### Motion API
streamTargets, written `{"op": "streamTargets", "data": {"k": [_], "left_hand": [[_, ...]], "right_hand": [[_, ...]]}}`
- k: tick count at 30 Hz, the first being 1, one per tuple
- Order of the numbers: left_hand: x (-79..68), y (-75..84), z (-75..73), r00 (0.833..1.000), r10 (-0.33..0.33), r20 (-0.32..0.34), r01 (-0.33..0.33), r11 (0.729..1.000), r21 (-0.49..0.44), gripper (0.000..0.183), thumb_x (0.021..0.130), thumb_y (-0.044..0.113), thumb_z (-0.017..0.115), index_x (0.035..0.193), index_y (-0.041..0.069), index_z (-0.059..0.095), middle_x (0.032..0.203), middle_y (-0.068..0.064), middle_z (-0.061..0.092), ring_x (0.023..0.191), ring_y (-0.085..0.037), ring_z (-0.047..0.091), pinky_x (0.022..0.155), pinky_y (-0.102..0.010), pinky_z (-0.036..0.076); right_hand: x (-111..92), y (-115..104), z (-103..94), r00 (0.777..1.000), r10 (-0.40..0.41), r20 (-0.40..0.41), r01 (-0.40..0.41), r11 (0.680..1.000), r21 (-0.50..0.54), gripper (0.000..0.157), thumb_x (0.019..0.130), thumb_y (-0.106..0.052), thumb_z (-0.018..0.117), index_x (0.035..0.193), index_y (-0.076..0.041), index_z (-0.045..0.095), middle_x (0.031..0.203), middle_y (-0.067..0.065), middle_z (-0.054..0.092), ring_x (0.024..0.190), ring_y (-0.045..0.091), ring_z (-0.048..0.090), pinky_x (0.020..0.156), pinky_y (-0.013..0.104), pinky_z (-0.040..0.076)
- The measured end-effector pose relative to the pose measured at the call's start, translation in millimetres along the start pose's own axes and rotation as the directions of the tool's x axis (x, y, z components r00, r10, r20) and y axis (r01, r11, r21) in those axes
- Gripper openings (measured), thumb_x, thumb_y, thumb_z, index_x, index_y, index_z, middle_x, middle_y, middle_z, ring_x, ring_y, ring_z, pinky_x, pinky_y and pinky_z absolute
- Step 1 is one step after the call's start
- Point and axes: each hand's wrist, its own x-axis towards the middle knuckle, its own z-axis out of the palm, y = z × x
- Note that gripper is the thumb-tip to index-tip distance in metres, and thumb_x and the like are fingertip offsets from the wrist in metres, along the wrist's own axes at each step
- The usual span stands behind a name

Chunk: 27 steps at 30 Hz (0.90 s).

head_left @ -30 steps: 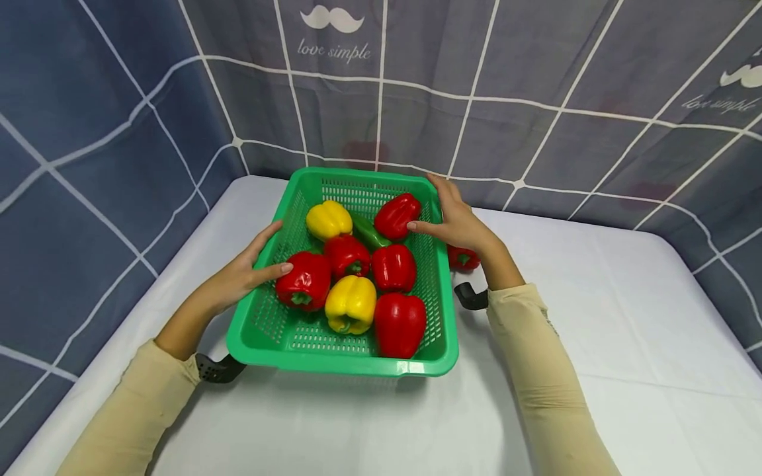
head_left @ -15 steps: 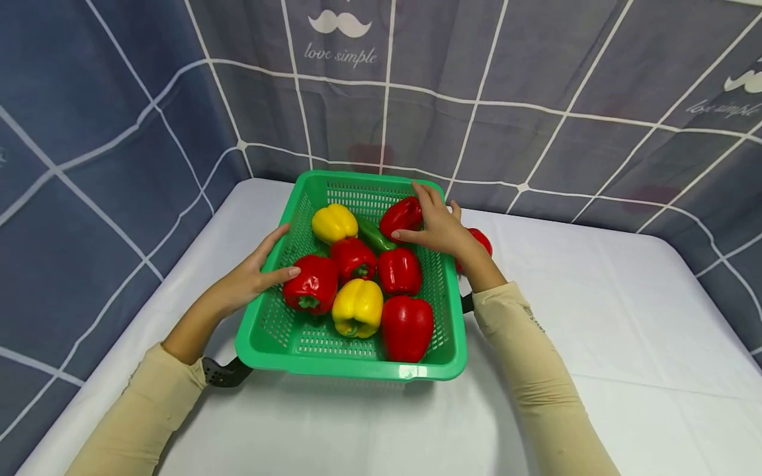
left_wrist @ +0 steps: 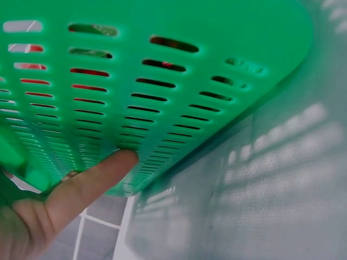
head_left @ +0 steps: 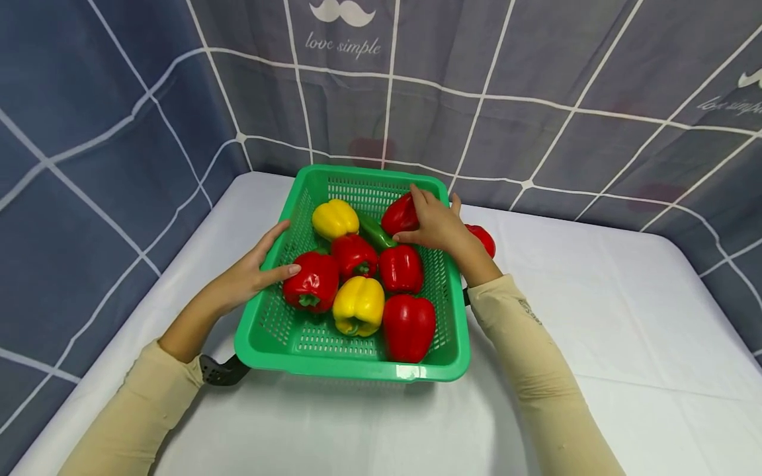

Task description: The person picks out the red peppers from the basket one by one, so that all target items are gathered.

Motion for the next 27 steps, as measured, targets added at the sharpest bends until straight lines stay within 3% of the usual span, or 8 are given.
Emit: {"op": "streamTargets", "data": {"k": [5,13,20,24,27], "left_hand": [[1.1,1.0,1.5,1.0,0.002,0.003,-0.002,1.0,-0.002,0.08,0.09,0.029,0.055,0.147,0.029,-0.002,0.154,-0.009,0.0,0.135,-0.035,0.014,0.101,-0.056,0.031],[0.3,3.9,0.5,1.0,0.013,-0.003,-0.013,1.0,0.014,0.08,0.09,0.029,0.055,0.147,0.029,-0.001,0.154,-0.008,-0.001,0.137,-0.033,0.009,0.105,-0.059,0.021],[0.5,1.7,0.3,1.0,0.019,0.011,-0.018,0.999,-0.027,0.08,0.091,0.024,0.054,0.147,0.027,-0.003,0.153,-0.01,-0.001,0.136,-0.035,0.012,0.102,-0.056,0.03],[1.1,0.9,0.3,1.0,0.018,0.019,-0.017,0.999,-0.038,0.08,0.091,0.023,0.054,0.147,0.027,-0.003,0.153,-0.012,0.001,0.132,-0.036,0.021,0.095,-0.049,0.041],[1.1,0.4,0.2,1.0,0.015,0.02,-0.015,0.999,-0.039,0.08,0.091,0.023,0.053,0.147,0.027,-0.003,0.153,-0.012,0.002,0.132,-0.036,0.022,0.095,-0.048,0.042]], "right_hand": [[4,-2,-1.0,1.0,0.003,0.007,-0.003,0.999,-0.044,0.102,0.073,-0.046,0.071,0.146,-0.005,0.013,0.146,0.014,0.029,0.136,0.027,0.024,0.106,0.063,-0.001],[8,-4,-0.8,1.0,0.016,0.02,-0.014,0.996,-0.093,0.105,0.071,-0.046,0.073,0.146,-0.007,0.012,0.148,0.014,0.026,0.137,0.026,0.021,0.106,0.063,0.002],[13,-6,3.0,0.999,0.03,0.042,-0.024,0.989,-0.148,0.109,0.071,-0.045,0.074,0.147,-0.007,0.006,0.149,0.014,0.022,0.137,0.027,0.02,0.106,0.063,0.006],[14,-5,4.5,0.998,0.038,0.04,-0.031,0.984,-0.174,0.112,0.07,-0.041,0.076,0.147,-0.006,0.002,0.149,0.014,0.022,0.136,0.028,0.022,0.106,0.063,0.008],[15,-5,6.0,0.998,0.045,0.038,-0.038,0.982,-0.184,0.114,0.07,-0.039,0.076,0.147,-0.006,-0.001,0.149,0.014,0.021,0.136,0.028,0.023,0.106,0.063,0.009]]}}
